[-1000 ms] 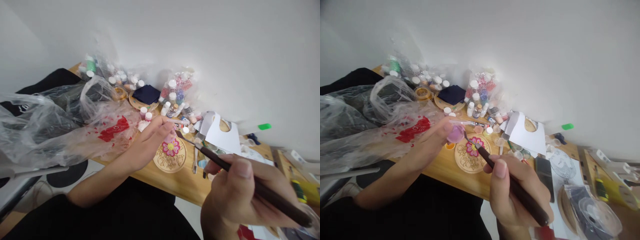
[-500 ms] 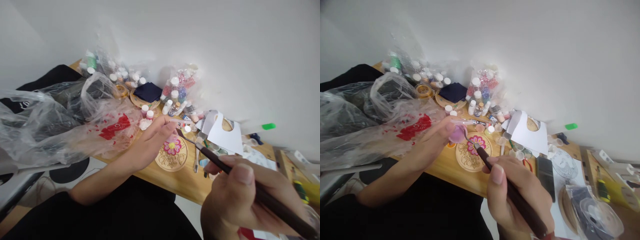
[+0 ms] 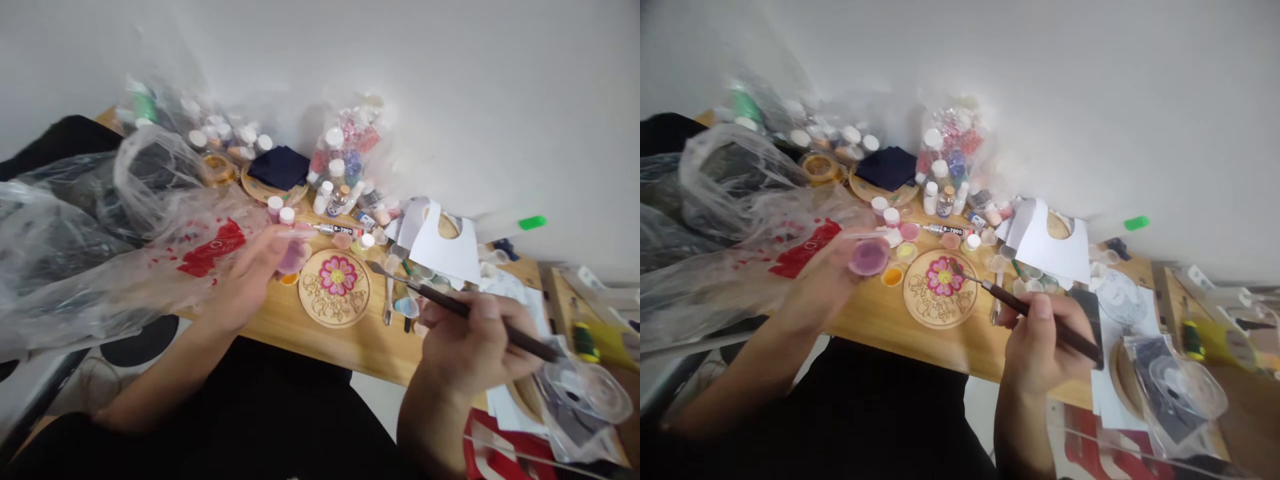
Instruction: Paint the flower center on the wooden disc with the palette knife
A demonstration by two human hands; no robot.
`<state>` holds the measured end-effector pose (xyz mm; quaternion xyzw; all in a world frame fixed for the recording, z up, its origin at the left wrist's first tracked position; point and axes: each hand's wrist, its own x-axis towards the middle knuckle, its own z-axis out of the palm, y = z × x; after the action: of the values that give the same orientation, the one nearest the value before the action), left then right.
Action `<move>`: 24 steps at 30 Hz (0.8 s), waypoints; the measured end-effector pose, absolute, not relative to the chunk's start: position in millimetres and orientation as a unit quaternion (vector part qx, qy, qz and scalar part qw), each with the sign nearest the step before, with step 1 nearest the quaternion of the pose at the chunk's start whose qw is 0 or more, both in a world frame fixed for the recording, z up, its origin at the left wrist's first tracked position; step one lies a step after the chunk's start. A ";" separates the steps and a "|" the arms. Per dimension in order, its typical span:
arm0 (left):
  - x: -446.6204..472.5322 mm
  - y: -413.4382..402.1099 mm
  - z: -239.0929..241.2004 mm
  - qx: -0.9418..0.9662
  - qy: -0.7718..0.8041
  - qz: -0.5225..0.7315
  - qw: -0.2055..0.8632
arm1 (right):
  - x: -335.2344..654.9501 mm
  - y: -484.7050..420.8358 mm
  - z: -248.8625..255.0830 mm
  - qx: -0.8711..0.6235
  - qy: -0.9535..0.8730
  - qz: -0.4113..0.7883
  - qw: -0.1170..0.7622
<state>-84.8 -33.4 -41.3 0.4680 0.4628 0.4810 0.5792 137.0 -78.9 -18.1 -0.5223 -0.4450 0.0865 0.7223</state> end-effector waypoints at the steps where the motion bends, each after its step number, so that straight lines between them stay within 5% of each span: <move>1: -91.8 -38.4 -47.8 0.445 0.474 0.477 0.592 | 144.2 -78.9 -28.2 -0.527 -0.438 0.099 0.721; 14: -109.6 -72.5 -112.2 0.291 0.410 0.414 0.759 | 184.3 -71.9 -98.5 -0.612 -0.528 0.197 0.555; 24: -116.3 -64.8 -118.8 0.286 0.378 0.383 0.793 | 184.0 -72.2 -106.7 -0.614 -0.551 0.180 0.535</move>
<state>-116.3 -64.8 -118.8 0.2863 0.3783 0.3830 0.7926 184.0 -72.2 -106.7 -0.6140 -0.5514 0.1800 0.5353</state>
